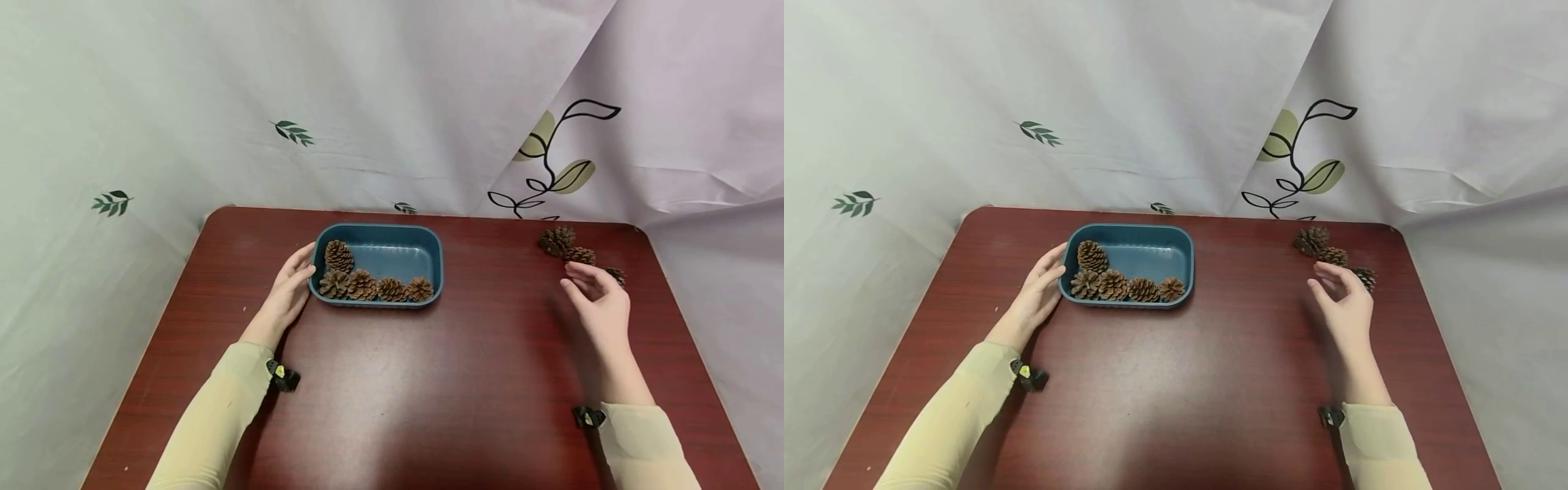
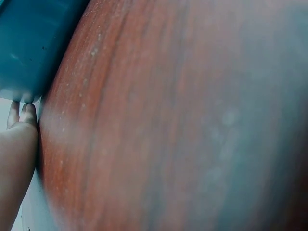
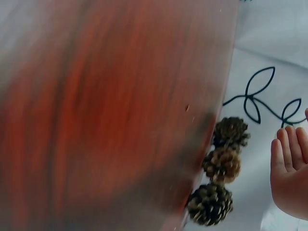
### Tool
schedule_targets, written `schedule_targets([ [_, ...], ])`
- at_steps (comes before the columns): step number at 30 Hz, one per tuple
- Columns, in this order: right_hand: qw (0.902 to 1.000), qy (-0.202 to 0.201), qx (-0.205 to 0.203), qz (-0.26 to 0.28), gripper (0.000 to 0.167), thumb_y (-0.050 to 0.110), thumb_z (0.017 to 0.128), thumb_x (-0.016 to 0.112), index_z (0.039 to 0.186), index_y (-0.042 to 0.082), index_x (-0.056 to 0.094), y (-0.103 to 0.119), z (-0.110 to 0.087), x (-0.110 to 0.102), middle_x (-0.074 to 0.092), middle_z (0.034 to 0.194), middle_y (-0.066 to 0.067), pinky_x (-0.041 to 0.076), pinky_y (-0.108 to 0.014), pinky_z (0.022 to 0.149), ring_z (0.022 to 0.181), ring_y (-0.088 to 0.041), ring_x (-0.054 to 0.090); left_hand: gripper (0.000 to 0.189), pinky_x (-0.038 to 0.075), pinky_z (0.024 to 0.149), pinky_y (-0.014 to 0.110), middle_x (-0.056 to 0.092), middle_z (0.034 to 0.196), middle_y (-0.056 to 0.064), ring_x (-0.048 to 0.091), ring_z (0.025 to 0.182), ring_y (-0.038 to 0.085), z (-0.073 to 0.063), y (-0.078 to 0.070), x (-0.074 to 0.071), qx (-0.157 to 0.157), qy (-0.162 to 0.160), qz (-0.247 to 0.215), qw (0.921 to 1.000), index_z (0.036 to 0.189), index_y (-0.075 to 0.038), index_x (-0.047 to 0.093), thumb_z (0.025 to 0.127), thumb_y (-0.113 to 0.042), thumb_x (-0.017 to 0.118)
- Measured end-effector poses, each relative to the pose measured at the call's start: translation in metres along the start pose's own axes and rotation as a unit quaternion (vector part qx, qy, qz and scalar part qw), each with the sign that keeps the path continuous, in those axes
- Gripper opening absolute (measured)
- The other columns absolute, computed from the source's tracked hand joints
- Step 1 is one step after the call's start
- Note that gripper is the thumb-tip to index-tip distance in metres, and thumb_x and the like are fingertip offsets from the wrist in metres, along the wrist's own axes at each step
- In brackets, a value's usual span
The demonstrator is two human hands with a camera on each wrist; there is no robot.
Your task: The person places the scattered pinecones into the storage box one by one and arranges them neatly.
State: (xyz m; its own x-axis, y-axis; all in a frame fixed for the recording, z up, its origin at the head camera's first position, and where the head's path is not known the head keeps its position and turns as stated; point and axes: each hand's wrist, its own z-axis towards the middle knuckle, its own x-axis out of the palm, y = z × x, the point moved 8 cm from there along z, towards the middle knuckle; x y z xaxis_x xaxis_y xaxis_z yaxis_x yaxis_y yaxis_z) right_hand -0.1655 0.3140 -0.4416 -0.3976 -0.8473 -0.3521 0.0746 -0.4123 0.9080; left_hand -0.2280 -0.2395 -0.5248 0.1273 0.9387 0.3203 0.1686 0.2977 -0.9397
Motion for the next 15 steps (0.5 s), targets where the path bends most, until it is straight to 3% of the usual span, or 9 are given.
schedule_targets([
  [15,0.999,-0.042,0.016,-0.009,0.035,-0.009,0.092,0.074,0.127,-0.007,0.073,-0.017,0.0,-0.036,0.073,0.101,0.027,0.05,-0.003,0.087,0.094,0.011,0.071,0.055,0.047,0.104,0.022,0.049,0.15,-0.013,0.052,0.135,0.005,0.001,0.001,-0.001,-0.011,-0.005,-0.003,0.9999,0.165,-0.016,0.036,0.112,-0.004,0.045],
])
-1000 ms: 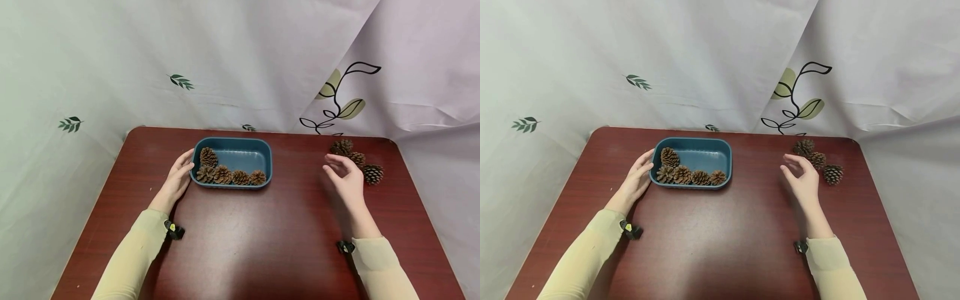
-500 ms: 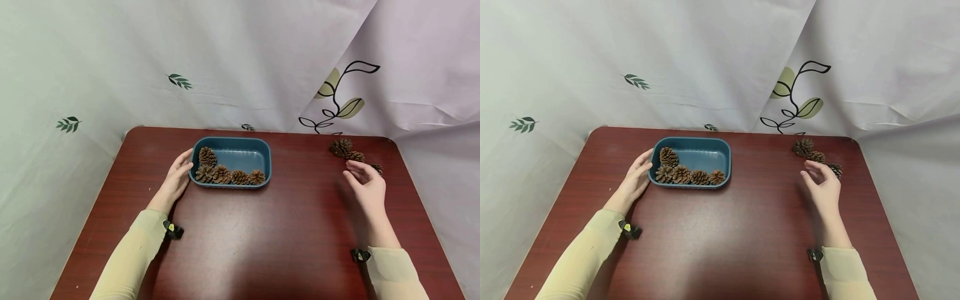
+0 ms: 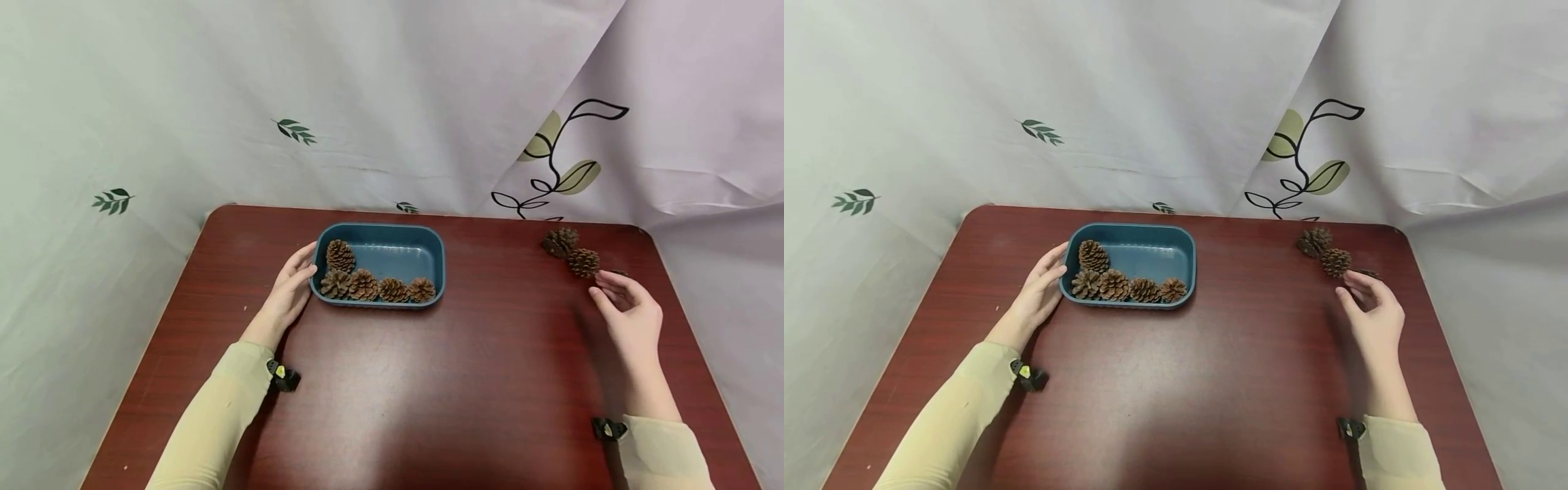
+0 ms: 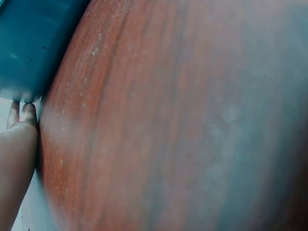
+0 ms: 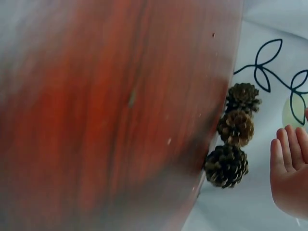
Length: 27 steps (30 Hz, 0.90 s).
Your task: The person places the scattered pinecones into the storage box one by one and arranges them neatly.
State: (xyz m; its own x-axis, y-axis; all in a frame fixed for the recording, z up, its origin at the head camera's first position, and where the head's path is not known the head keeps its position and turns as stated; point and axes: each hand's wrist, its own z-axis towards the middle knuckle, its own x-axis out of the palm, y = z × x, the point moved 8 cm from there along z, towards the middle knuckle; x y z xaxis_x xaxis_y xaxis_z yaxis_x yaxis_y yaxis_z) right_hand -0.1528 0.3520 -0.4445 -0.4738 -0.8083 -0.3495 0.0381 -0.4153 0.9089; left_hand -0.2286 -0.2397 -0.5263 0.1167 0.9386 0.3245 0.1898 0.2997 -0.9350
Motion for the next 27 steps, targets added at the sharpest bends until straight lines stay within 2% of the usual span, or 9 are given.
schedule_targets([
  [7,0.9992,-0.026,0.029,-0.001,0.035,-0.007,0.093,0.074,0.128,-0.003,0.074,-0.012,0.0,-0.019,0.074,0.101,0.028,0.05,-0.002,0.085,0.093,0.011,0.071,0.055,0.048,0.103,0.021,0.05,0.15,-0.012,0.052,0.135,0.005,0.001,0.0,0.001,0.006,0.005,-0.005,1.0,0.165,-0.015,0.036,0.112,-0.004,0.045],
  [18,0.9971,-0.062,0.035,0.026,0.034,-0.01,0.092,0.074,0.125,-0.005,0.074,-0.017,-0.004,-0.041,0.077,0.098,0.022,0.052,-0.004,0.083,0.089,0.008,0.072,0.054,0.047,0.104,0.021,0.05,0.15,-0.013,0.051,0.136,0.004,0.001,-0.001,0.0,0.006,0.003,0.0,1.0,0.164,-0.016,0.037,0.112,-0.004,0.045],
  [27,0.9959,-0.08,0.038,-0.016,0.036,-0.006,0.093,0.075,0.128,-0.001,0.075,-0.022,-0.005,-0.058,0.073,0.098,0.028,0.05,-0.002,0.083,0.088,0.013,0.07,0.053,0.047,0.104,0.022,0.051,0.148,-0.012,0.052,0.135,0.005,0.002,0.0,0.0,0.009,0.004,-0.002,0.9999,0.163,-0.016,0.038,0.112,-0.003,0.045],
])
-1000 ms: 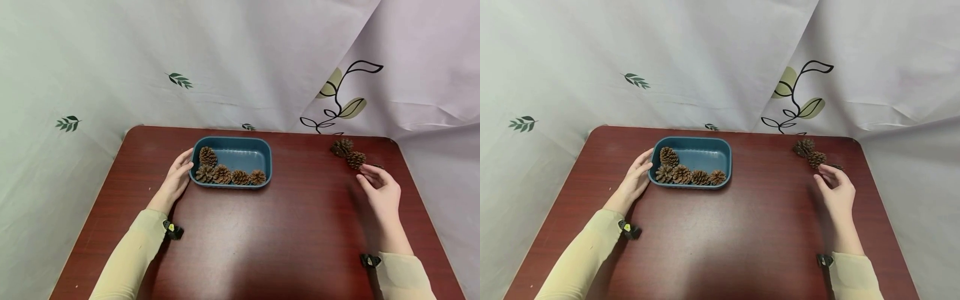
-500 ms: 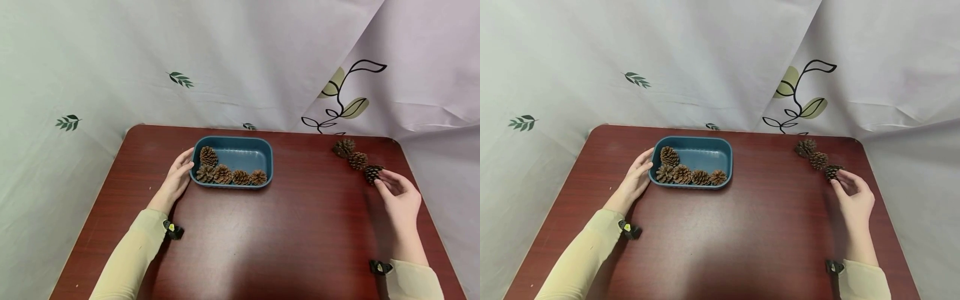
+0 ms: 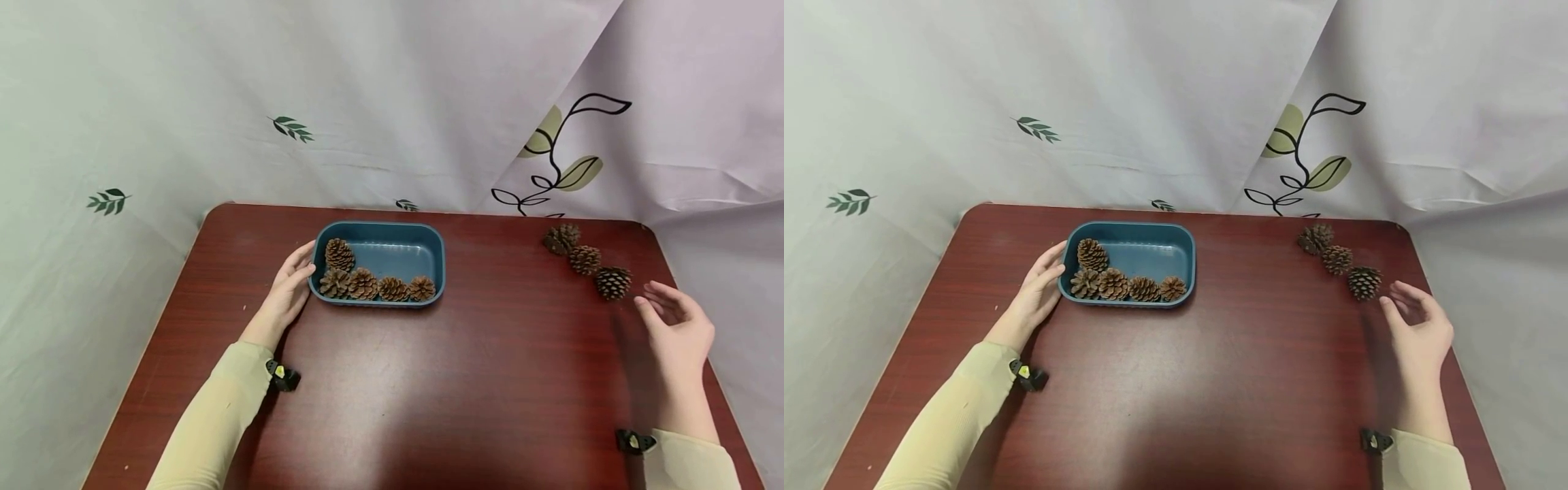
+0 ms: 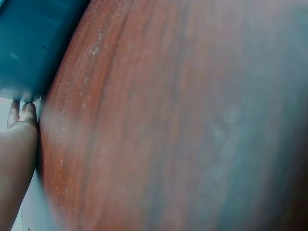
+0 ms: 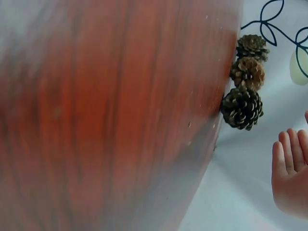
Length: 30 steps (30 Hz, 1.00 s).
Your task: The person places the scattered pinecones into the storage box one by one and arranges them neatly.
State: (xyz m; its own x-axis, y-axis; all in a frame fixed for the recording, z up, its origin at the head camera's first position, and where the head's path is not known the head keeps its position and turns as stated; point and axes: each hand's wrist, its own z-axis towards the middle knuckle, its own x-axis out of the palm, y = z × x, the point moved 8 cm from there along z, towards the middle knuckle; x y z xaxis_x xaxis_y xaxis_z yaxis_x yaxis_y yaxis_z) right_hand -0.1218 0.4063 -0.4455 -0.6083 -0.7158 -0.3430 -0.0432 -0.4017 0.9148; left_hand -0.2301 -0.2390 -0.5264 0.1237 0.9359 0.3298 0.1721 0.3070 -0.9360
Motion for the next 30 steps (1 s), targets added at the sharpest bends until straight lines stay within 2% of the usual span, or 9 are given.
schedule_targets([
  [6,0.9995,0.002,0.028,-0.01,0.037,-0.004,0.092,0.076,0.127,0.006,0.076,-0.008,0.002,-0.006,0.072,0.097,0.028,0.049,-0.001,0.082,0.088,0.013,0.069,0.052,0.048,0.103,0.021,0.052,0.148,-0.011,0.052,0.134,0.005,0.0,-0.001,0.0,0.01,0.004,-0.005,0.9999,0.162,-0.015,0.039,0.112,-0.004,0.046],
  [10,0.9973,0.018,0.065,-0.027,0.039,-0.001,0.091,0.078,0.129,0.011,0.076,-0.016,0.004,-0.008,0.07,0.096,0.031,0.047,0.0,0.081,0.088,0.014,0.067,0.052,0.048,0.103,0.021,0.053,0.148,-0.011,0.053,0.133,0.005,0.0,-0.001,0.001,0.012,0.002,-0.01,0.9999,0.162,-0.014,0.039,0.111,-0.002,0.045],
  [14,0.9938,0.058,0.088,-0.035,0.039,0.001,0.092,0.078,0.125,0.022,0.074,-0.024,0.007,-0.006,0.068,0.095,0.036,0.046,0.002,0.079,0.088,0.019,0.065,0.054,0.047,0.104,0.022,0.052,0.149,-0.011,0.052,0.135,0.005,0.0,-0.001,0.002,0.01,0.003,-0.011,0.9999,0.164,-0.013,0.037,0.111,-0.002,0.044],
  [19,0.9902,0.114,0.081,-0.001,0.041,0.0,0.094,0.076,0.114,0.036,0.069,-0.03,0.012,0.0,0.069,0.096,0.038,0.047,0.001,0.077,0.087,0.021,0.066,0.056,0.045,0.106,0.023,0.049,0.152,-0.011,0.049,0.139,0.005,0.002,-0.001,0.002,0.006,0.007,-0.005,0.9999,0.166,-0.014,0.034,0.111,-0.004,0.045],
  [23,0.9854,0.143,0.085,0.038,0.043,-0.002,0.094,0.076,0.111,0.037,0.068,-0.037,0.014,0.007,0.07,0.098,0.036,0.049,0.0,0.076,0.087,0.02,0.067,0.056,0.044,0.107,0.023,0.046,0.153,-0.012,0.047,0.14,0.005,0.001,0.001,0.001,0.002,0.007,0.003,1.0,0.166,-0.015,0.033,0.112,-0.005,0.044],
  [27,0.981,0.163,0.091,0.053,0.041,0.0,0.095,0.076,0.118,0.032,0.066,-0.042,0.015,0.015,0.069,0.1,0.035,0.049,0.0,0.076,0.088,0.02,0.067,0.056,0.045,0.107,0.023,0.046,0.154,-0.011,0.046,0.141,0.006,0.0,0.001,0.001,0.004,0.008,0.008,0.9999,0.166,-0.015,0.032,0.112,-0.005,0.044],
  [30,0.9789,0.163,0.105,0.064,0.041,0.001,0.095,0.077,0.122,0.027,0.064,-0.046,0.016,0.017,0.069,0.099,0.034,0.049,0.0,0.076,0.089,0.019,0.067,0.056,0.045,0.106,0.023,0.047,0.154,-0.011,0.047,0.14,0.007,-0.001,0.001,0.002,0.006,0.01,0.008,0.9999,0.166,-0.014,0.033,0.112,-0.006,0.045],
])
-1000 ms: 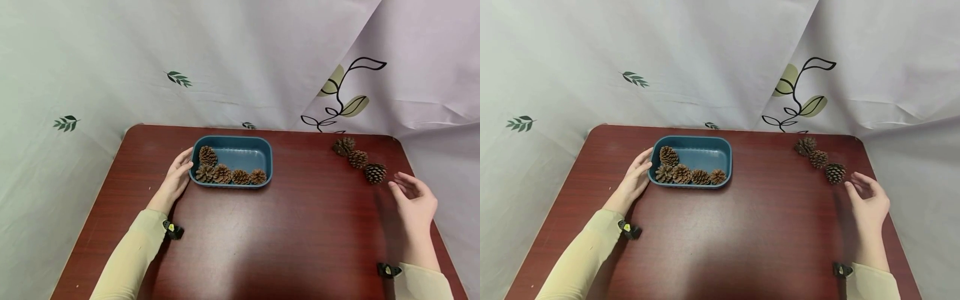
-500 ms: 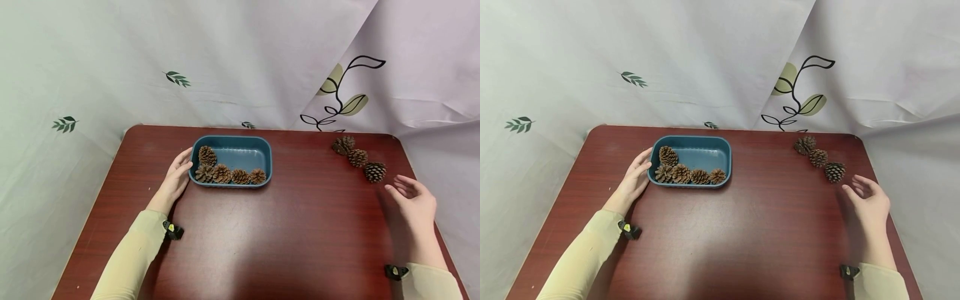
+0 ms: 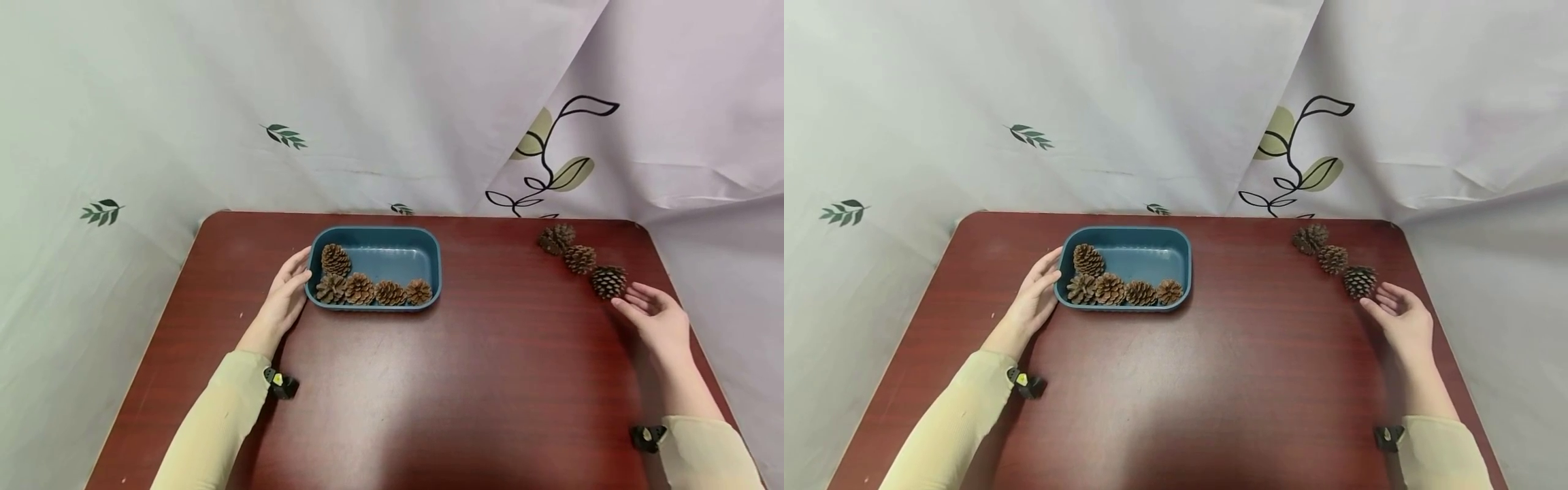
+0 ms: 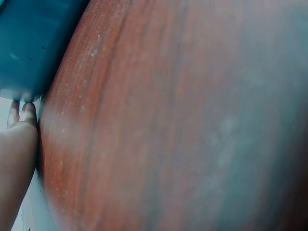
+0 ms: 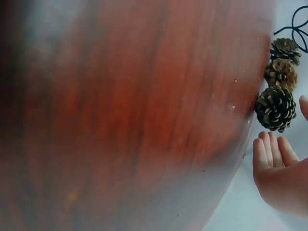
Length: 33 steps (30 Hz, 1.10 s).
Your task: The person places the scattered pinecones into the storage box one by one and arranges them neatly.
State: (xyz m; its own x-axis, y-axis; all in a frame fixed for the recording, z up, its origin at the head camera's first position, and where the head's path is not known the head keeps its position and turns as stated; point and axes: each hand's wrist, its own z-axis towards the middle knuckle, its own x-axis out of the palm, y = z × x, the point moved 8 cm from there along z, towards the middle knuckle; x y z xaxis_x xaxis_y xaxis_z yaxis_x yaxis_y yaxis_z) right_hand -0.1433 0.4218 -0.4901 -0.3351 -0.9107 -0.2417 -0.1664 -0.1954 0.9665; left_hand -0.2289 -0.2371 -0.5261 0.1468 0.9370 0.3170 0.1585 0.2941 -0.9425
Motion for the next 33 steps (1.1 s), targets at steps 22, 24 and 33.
schedule_targets([
  [22,0.9985,0.015,0.041,-0.034,0.053,0.011,0.097,0.079,0.144,0.017,0.057,-0.015,0.02,0.003,0.064,0.095,0.037,0.048,-0.001,0.073,0.087,0.022,0.062,0.055,0.047,0.106,0.021,0.047,0.153,-0.013,0.05,0.138,0.004,-0.003,0.003,-0.001,-0.001,0.001,0.011,0.9999,0.166,-0.016,0.034,0.113,-0.008,0.046],
  [24,0.9973,0.014,0.037,-0.062,0.054,0.014,0.097,0.078,0.146,0.014,0.056,-0.014,0.022,0.005,0.06,0.096,0.038,0.048,-0.001,0.074,0.087,0.022,0.06,0.056,0.048,0.105,0.021,0.047,0.153,-0.013,0.05,0.138,0.005,-0.003,0.003,-0.001,-0.003,-0.001,0.012,0.9999,0.167,-0.016,0.033,0.113,-0.008,0.046],
  [33,0.9877,0.009,0.032,-0.153,0.074,0.025,0.099,0.077,0.156,-0.007,0.044,-0.009,0.03,0.011,0.049,0.097,0.039,0.046,0.0,0.074,0.089,0.021,0.052,0.055,0.048,0.104,0.021,0.046,0.155,-0.013,0.05,0.138,0.006,-0.004,0.002,-0.001,-0.002,0.001,0.014,0.9999,0.167,-0.016,0.033,0.113,-0.008,0.044],
])
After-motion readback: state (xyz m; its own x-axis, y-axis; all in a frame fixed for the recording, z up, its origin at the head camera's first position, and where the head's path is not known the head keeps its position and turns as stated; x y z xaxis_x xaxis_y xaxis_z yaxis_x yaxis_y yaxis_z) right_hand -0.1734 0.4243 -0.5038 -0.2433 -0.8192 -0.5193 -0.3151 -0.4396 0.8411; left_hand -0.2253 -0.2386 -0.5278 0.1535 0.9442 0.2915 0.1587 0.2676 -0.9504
